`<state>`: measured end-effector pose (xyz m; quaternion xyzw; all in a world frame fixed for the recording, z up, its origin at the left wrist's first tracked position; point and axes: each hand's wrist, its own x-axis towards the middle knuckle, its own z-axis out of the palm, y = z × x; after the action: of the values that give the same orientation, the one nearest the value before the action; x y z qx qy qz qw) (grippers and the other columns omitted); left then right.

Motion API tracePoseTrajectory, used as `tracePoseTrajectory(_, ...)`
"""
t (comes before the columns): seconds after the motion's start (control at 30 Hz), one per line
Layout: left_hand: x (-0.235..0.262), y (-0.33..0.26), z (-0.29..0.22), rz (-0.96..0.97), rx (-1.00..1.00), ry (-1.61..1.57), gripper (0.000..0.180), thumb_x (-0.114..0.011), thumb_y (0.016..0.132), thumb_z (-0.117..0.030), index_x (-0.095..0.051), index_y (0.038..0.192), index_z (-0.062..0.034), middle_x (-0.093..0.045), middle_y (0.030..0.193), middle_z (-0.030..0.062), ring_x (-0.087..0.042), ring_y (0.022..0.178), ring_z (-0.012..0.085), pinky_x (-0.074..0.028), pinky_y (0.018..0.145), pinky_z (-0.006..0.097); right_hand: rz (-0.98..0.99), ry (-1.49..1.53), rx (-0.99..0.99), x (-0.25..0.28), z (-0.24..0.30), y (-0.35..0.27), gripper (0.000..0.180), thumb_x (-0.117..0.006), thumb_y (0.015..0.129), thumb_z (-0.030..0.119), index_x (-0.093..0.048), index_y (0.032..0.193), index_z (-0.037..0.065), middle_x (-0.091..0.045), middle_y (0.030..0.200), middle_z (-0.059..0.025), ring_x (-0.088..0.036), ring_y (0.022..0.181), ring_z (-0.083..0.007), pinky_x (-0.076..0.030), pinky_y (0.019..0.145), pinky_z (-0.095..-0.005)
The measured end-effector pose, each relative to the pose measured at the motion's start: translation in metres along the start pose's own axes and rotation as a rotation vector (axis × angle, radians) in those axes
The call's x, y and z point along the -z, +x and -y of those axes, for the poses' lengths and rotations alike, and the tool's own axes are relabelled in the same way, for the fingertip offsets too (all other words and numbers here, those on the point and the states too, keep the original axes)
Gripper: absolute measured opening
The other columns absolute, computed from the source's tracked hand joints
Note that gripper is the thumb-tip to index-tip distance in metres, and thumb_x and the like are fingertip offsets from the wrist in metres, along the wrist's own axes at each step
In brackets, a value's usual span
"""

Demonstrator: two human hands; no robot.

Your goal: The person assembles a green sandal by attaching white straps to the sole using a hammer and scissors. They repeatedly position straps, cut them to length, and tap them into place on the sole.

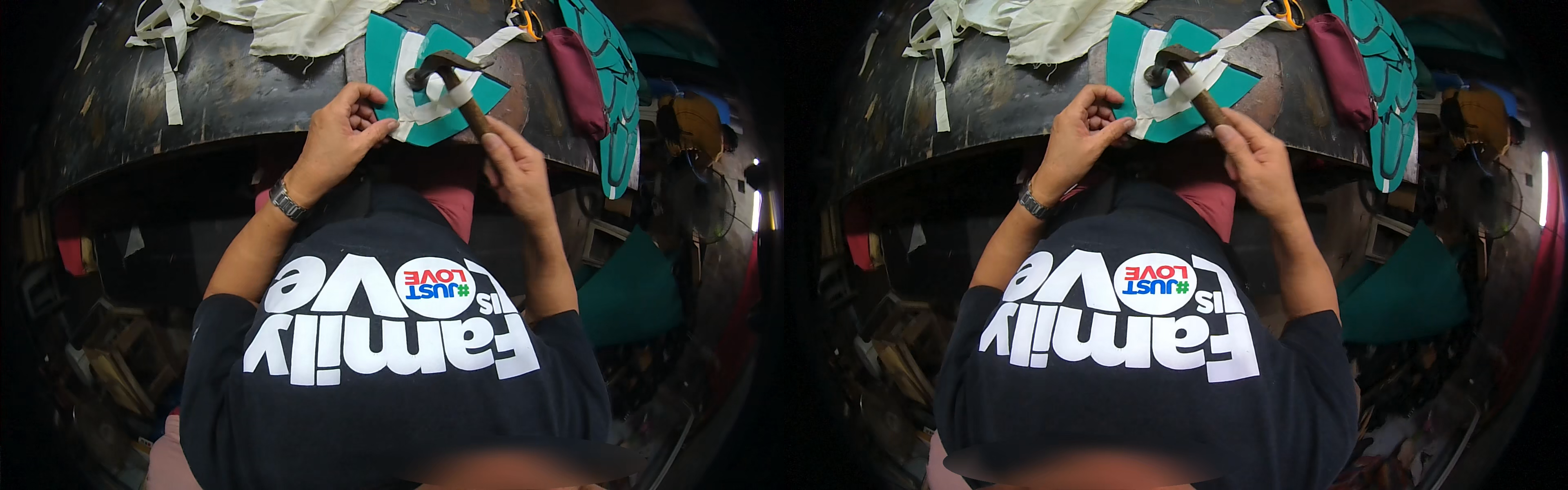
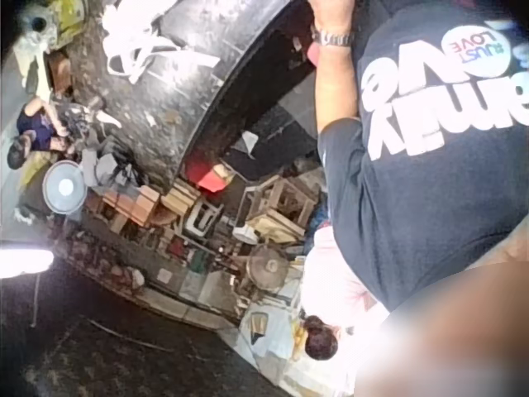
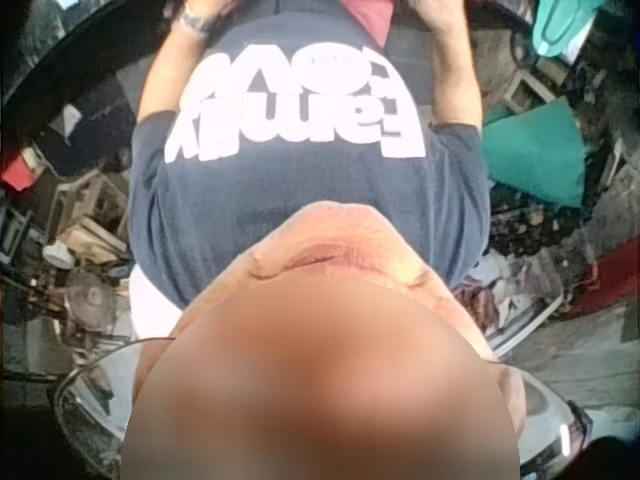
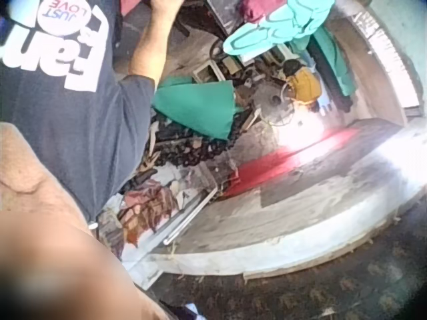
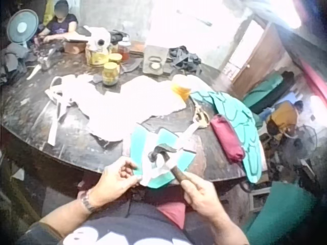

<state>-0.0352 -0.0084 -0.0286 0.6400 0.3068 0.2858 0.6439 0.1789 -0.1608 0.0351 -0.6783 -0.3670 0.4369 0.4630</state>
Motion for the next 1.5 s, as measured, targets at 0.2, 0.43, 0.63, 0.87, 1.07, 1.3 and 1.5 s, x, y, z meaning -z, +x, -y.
tracePoseTrajectory(0.2, 0.003, -0.003, -0.002, 0.002, 0.006, 0.085, 0.036, -0.077, 0.089, -0.006, -0.058, 0.119, -0.0011, -0.061, 0.088, 0.0024, -0.063, 0.073, 0.0056, -0.052, 0.063, 0.020, -0.033, 0.136, 0.193, 0.005, 0.007, -0.022, 0.041, -0.059, 0.104, 0.020, -0.056, 0.138, -0.003, -0.054, 0.071, 0.0040, -0.042, 0.054, -0.0020, -0.032, 0.045, -0.0192)
tracePoseTrajectory(0.43, -0.001, -0.001, 0.005, -0.006, 0.018, -0.059, 0.032, -0.077, 0.089, -0.005, -0.057, 0.114, -0.0019, -0.061, 0.089, 0.0026, -0.064, 0.074, 0.0060, -0.055, 0.065, 0.020, -0.042, -0.001, 0.039, -0.002, -0.008, -0.020, 0.043, -0.057, 0.105, 0.018, -0.052, 0.142, -0.003, -0.054, 0.078, 0.0040, -0.041, 0.057, -0.0023, -0.030, 0.050, -0.0195)
tracePoseTrajectory(0.63, -0.001, -0.002, 0.004, -0.015, -0.001, -0.053, 0.029, -0.075, 0.091, -0.005, -0.057, 0.113, -0.0017, -0.061, 0.090, 0.0027, -0.065, 0.075, 0.0072, -0.057, 0.066, 0.021, -0.009, -0.290, 0.216, -0.002, -0.008, -0.036, 0.037, -0.059, 0.103, 0.015, -0.057, 0.137, -0.002, -0.053, 0.078, 0.0073, -0.038, 0.061, -0.0004, -0.033, 0.053, -0.0181)
tracePoseTrajectory(0.87, -0.002, 0.000, 0.002, -0.026, 0.001, -0.031, 0.027, -0.075, 0.091, -0.007, -0.057, 0.111, -0.0026, -0.061, 0.089, 0.0022, -0.065, 0.075, 0.0070, -0.057, 0.066, 0.021, 0.025, -0.099, 0.211, 0.012, -0.010, -0.049, 0.037, -0.061, 0.101, 0.013, -0.058, 0.132, -0.006, -0.064, 0.085, -0.0005, -0.053, 0.070, -0.0051, -0.044, 0.063, -0.0223)
tracePoseTrajectory(1.07, -0.002, 0.001, 0.001, -0.031, 0.013, -0.044, 0.027, -0.074, 0.091, -0.006, -0.057, 0.111, -0.0029, -0.061, 0.090, 0.0020, -0.064, 0.075, 0.0069, -0.057, 0.066, 0.021, -0.061, 0.010, 0.073, 0.024, -0.027, -0.057, 0.034, -0.062, 0.101, 0.014, -0.062, 0.132, 0.000, -0.064, 0.086, 0.0030, -0.040, 0.061, 0.0006, -0.033, 0.053, -0.0182)
tracePoseTrajectory(1.3, -0.003, 0.003, 0.002, -0.063, -0.001, -0.097, 0.027, -0.075, 0.089, -0.004, -0.058, 0.110, -0.0018, -0.061, 0.088, 0.0031, -0.064, 0.072, 0.0062, -0.057, 0.064, 0.021, -0.099, -0.072, 0.043, 0.027, -0.023, -0.049, 0.040, -0.060, 0.104, 0.020, -0.056, 0.134, -0.006, -0.052, 0.075, 0.0055, -0.040, 0.058, -0.0016, -0.030, 0.051, -0.0177)
tracePoseTrajectory(1.5, -0.002, -0.001, 0.000, -0.056, 0.019, -0.066, 0.029, -0.075, 0.090, -0.005, -0.058, 0.112, -0.0021, -0.060, 0.089, 0.0022, -0.064, 0.074, 0.0063, -0.057, 0.065, 0.021, -0.064, 0.104, 0.267, 0.019, -0.018, -0.057, 0.039, -0.060, 0.103, 0.014, -0.057, 0.137, -0.004, -0.057, 0.084, 0.0054, -0.040, 0.060, -0.0010, -0.032, 0.052, -0.0185)
